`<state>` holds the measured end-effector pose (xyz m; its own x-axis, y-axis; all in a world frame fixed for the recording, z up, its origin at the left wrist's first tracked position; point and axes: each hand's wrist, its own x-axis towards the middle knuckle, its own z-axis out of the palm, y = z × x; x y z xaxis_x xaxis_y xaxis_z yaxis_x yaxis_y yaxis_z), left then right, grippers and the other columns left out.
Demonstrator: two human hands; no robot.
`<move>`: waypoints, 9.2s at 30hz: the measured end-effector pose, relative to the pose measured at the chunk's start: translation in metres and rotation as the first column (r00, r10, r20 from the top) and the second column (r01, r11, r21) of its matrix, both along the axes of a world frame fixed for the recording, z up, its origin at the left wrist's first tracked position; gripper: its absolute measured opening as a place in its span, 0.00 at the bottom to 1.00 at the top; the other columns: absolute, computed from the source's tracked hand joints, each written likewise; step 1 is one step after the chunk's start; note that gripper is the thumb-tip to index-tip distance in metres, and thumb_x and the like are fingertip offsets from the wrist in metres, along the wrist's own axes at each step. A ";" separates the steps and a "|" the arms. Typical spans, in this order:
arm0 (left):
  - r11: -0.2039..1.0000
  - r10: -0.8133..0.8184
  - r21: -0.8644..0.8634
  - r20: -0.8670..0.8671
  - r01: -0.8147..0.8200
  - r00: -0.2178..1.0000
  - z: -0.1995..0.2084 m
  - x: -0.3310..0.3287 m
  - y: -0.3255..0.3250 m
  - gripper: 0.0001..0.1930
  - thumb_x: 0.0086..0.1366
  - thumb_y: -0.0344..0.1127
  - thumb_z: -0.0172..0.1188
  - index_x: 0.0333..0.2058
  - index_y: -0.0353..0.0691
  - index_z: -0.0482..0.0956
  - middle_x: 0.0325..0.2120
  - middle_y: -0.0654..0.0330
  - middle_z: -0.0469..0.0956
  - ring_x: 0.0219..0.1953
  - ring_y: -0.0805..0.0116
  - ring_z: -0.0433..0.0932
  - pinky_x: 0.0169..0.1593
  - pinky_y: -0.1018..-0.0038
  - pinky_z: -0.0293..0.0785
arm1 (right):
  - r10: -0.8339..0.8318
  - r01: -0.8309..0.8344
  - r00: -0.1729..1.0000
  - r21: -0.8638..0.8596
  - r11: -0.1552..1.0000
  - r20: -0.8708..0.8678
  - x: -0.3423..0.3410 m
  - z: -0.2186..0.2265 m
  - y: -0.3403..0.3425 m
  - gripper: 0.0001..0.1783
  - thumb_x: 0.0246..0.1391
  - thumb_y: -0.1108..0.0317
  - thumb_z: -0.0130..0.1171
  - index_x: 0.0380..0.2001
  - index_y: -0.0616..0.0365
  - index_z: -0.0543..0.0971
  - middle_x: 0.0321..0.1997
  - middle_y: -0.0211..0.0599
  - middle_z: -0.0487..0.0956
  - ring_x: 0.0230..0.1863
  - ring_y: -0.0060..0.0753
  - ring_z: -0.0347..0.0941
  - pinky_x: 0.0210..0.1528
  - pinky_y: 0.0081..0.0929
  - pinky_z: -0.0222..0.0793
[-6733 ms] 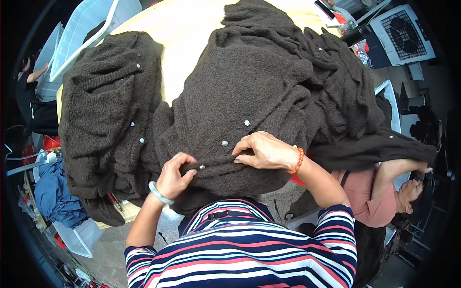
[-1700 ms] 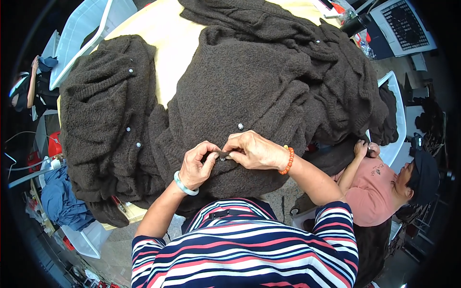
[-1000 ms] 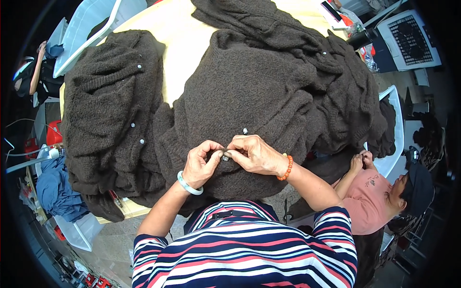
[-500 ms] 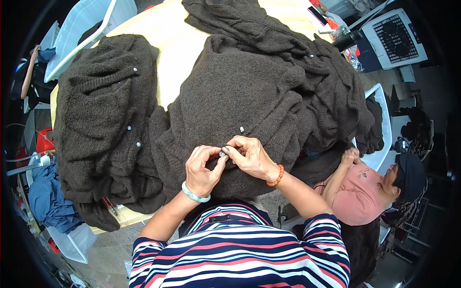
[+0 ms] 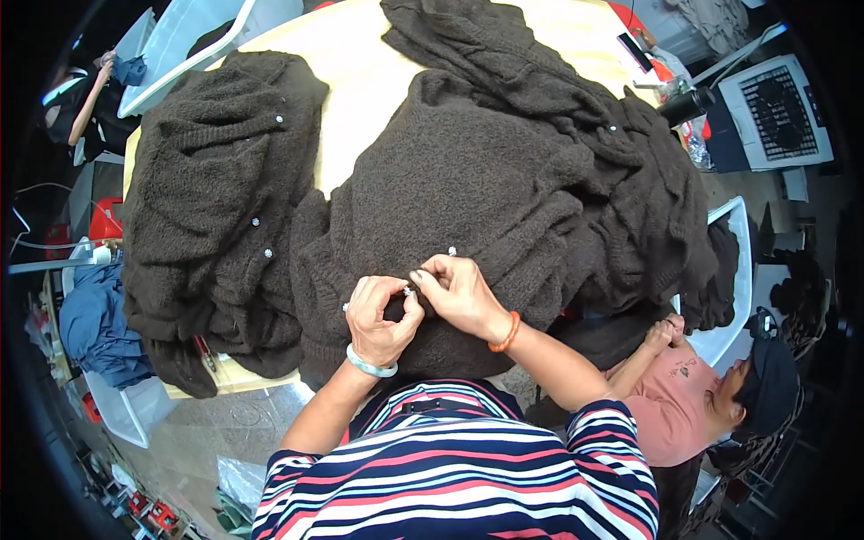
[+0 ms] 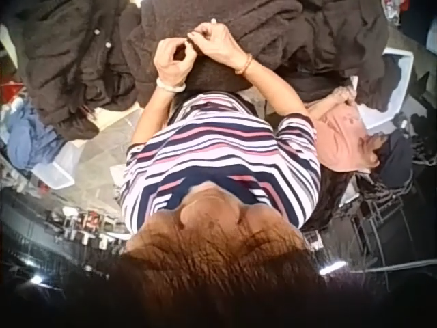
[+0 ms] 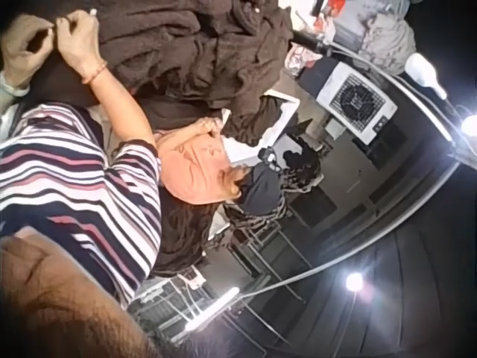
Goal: Trimming loose threads and excess fabric from brown sweaters using scissors.
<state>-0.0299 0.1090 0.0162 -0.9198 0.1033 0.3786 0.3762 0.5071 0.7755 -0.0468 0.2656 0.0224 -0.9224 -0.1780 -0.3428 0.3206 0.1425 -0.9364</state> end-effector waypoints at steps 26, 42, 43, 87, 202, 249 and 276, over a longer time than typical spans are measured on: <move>0.906 -0.422 0.333 0.674 0.260 0.607 0.026 -0.017 0.035 0.08 0.56 0.31 0.68 0.28 0.33 0.79 0.19 0.71 0.74 0.25 0.85 0.67 0.30 0.81 0.66 | 0.454 -0.442 0.878 -0.105 0.891 0.152 -0.027 0.026 0.099 0.11 0.55 0.67 0.61 0.33 0.66 0.81 0.22 0.34 0.80 0.22 0.20 0.75 0.25 0.21 0.72; 0.906 -0.418 0.305 0.748 0.293 0.515 0.024 -0.024 0.033 0.08 0.54 0.32 0.66 0.25 0.32 0.79 0.18 0.70 0.74 0.25 0.83 0.68 0.28 0.79 0.66 | 0.525 -0.528 0.849 -0.053 0.848 -0.055 -0.019 0.023 0.096 0.09 0.54 0.67 0.63 0.31 0.63 0.79 0.26 0.26 0.75 0.24 0.17 0.69 0.26 0.17 0.64; 0.910 -0.404 0.255 0.727 0.327 0.555 0.027 -0.024 0.036 0.08 0.53 0.32 0.64 0.26 0.31 0.78 0.17 0.63 0.74 0.23 0.80 0.69 0.28 0.76 0.67 | 0.497 -0.500 0.853 0.026 0.866 -0.160 -0.017 0.024 0.094 0.08 0.53 0.69 0.63 0.31 0.64 0.78 0.27 0.28 0.75 0.26 0.19 0.69 0.29 0.19 0.65; 0.786 -0.139 -0.397 0.633 0.474 0.761 -0.010 -0.065 0.075 0.12 0.55 0.38 0.58 0.37 0.42 0.81 0.34 0.48 0.81 0.41 0.49 0.80 0.45 0.57 0.75 | 0.423 -0.291 0.785 0.333 0.897 -0.453 0.002 0.011 0.089 0.08 0.49 0.74 0.57 0.34 0.61 0.72 0.35 0.50 0.74 0.36 0.58 0.73 0.38 0.45 0.71; 0.890 -0.452 0.323 0.524 0.322 0.722 0.013 -0.025 0.035 0.05 0.61 0.28 0.60 0.31 0.32 0.77 0.25 0.66 0.76 0.30 0.80 0.71 0.37 0.80 0.70 | 0.511 -0.503 0.860 -0.160 0.849 0.008 -0.025 0.013 0.107 0.07 0.56 0.71 0.59 0.33 0.64 0.79 0.26 0.24 0.76 0.27 0.12 0.69 0.31 0.14 0.66; 0.945 -0.248 0.322 0.598 0.054 0.762 0.012 -0.004 0.052 0.08 0.62 0.30 0.60 0.36 0.30 0.77 0.26 0.64 0.78 0.31 0.79 0.72 0.37 0.78 0.70 | 0.177 -0.062 0.805 0.216 0.975 -0.567 0.009 0.015 0.083 0.07 0.48 0.76 0.65 0.31 0.63 0.77 0.26 0.38 0.75 0.24 0.30 0.75 0.28 0.24 0.72; 0.963 0.027 -0.263 -0.136 -0.063 0.990 0.030 0.015 0.068 0.19 0.43 0.26 0.70 0.36 0.40 0.76 0.33 0.55 0.74 0.36 0.57 0.73 0.43 0.65 0.65 | 0.234 -0.193 0.958 -0.236 0.953 0.164 -0.005 0.012 0.094 0.13 0.60 0.60 0.60 0.29 0.60 0.79 0.23 0.24 0.76 0.22 0.12 0.69 0.23 0.11 0.65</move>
<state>-0.0149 0.1770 0.0459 -0.8704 0.1761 0.4598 0.4368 0.7070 0.5562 -0.0520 0.3592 0.0342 -0.7769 -0.4523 -0.4380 0.4781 0.0290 -0.8778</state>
